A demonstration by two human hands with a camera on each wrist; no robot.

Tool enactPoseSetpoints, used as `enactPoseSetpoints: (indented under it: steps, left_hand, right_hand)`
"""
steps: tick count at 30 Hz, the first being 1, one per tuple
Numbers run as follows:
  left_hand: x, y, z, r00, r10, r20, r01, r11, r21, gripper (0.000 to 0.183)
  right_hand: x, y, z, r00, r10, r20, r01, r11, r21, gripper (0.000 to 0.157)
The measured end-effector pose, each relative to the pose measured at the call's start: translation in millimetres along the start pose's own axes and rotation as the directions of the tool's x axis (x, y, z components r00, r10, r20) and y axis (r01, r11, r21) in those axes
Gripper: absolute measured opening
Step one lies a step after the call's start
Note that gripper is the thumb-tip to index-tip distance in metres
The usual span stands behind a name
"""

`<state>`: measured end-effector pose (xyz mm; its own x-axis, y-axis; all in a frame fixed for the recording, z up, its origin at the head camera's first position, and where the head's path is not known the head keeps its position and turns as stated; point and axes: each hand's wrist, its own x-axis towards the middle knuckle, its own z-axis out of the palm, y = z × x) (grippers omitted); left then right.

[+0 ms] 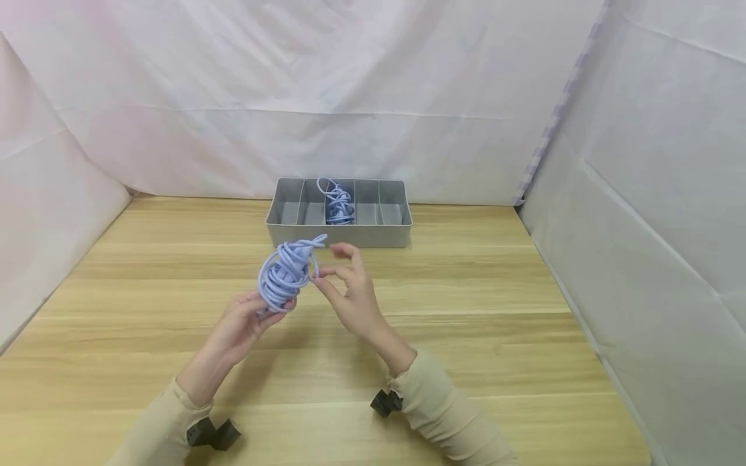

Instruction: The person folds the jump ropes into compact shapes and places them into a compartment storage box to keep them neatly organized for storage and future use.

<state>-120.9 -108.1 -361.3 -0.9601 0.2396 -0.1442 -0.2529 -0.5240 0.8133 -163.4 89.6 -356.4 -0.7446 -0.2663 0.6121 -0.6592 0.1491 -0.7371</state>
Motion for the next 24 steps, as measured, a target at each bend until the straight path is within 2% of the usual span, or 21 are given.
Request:
enactPoseSetpoints:
  steps: [1, 3, 5, 7, 9, 11, 15, 18, 21, 24]
  left_hand:
    - [0.5, -0.2, -0.3, 1.000, -0.013, -0.003, 0.013, 1.000, -0.010, 0.042]
    - [1.3, -0.7, -1.2, 0.999, -0.036, -0.004, 0.036, 0.999, -0.020, 0.041]
    - [2.3, -1.9, -3.0, 0.998, -0.061, 0.001, 0.061, 0.998, -0.020, 0.039]
    - [3.2, -3.9, -5.1, 0.997, -0.083, 0.008, 0.083, 0.997, -0.004, 0.037]
    - [3.9, -6.4, -7.3, 0.995, -0.101, 0.012, 0.101, 0.995, 0.016, 0.036]
    - [4.0, -8.9, -9.0, 0.993, -0.114, 0.007, 0.114, 0.993, 0.044, 0.033]
    - [2.2, -11.4, -7.9, 0.992, -0.127, -0.022, 0.129, 0.986, 0.109, 0.028]
    - [0.3, -12.1, -3.9, 0.992, -0.124, -0.034, 0.128, 0.980, 0.155, 0.026]
    - [-1.9, -13.2, 0.3, 0.993, -0.118, -0.028, 0.121, 0.971, 0.206, 0.024]
    - [-4.3, -14.7, 3.7, 0.994, -0.112, -0.010, 0.111, 0.963, 0.246, 0.025]
  right_hand:
    - [1, 2, -1.1, 0.996, -0.086, 0.001, 0.086, 0.994, -0.069, 0.005]
    - [4, 5, -3.8, 0.973, -0.229, 0.018, 0.228, 0.958, -0.176, 0.007]
    - [8, 8, -7.1, 0.947, -0.317, 0.057, 0.321, 0.913, -0.250, 0.003]
    - [10, 9, -10.2, 0.929, -0.356, 0.097, 0.369, 0.887, -0.279, 0.004]
    - [10, 10, -12.4, 0.926, -0.358, 0.123, 0.379, 0.875, -0.301, 0.011]
    - [8, 10, -13.0, 0.931, -0.341, 0.129, 0.364, 0.879, -0.307, 0.015]
    - [6, 11, -11.1, 0.947, -0.310, 0.080, 0.320, 0.907, -0.272, 0.015]
    - [5, 12, -9.1, 0.947, -0.322, 0.021, 0.318, 0.919, -0.233, 0.010]
    - [4, 13, -7.6, 0.931, -0.364, -0.040, 0.348, 0.914, -0.208, 0.006]
    - [4, 15, -5.9, 0.898, -0.429, -0.098, 0.402, 0.891, -0.212, 0.008]
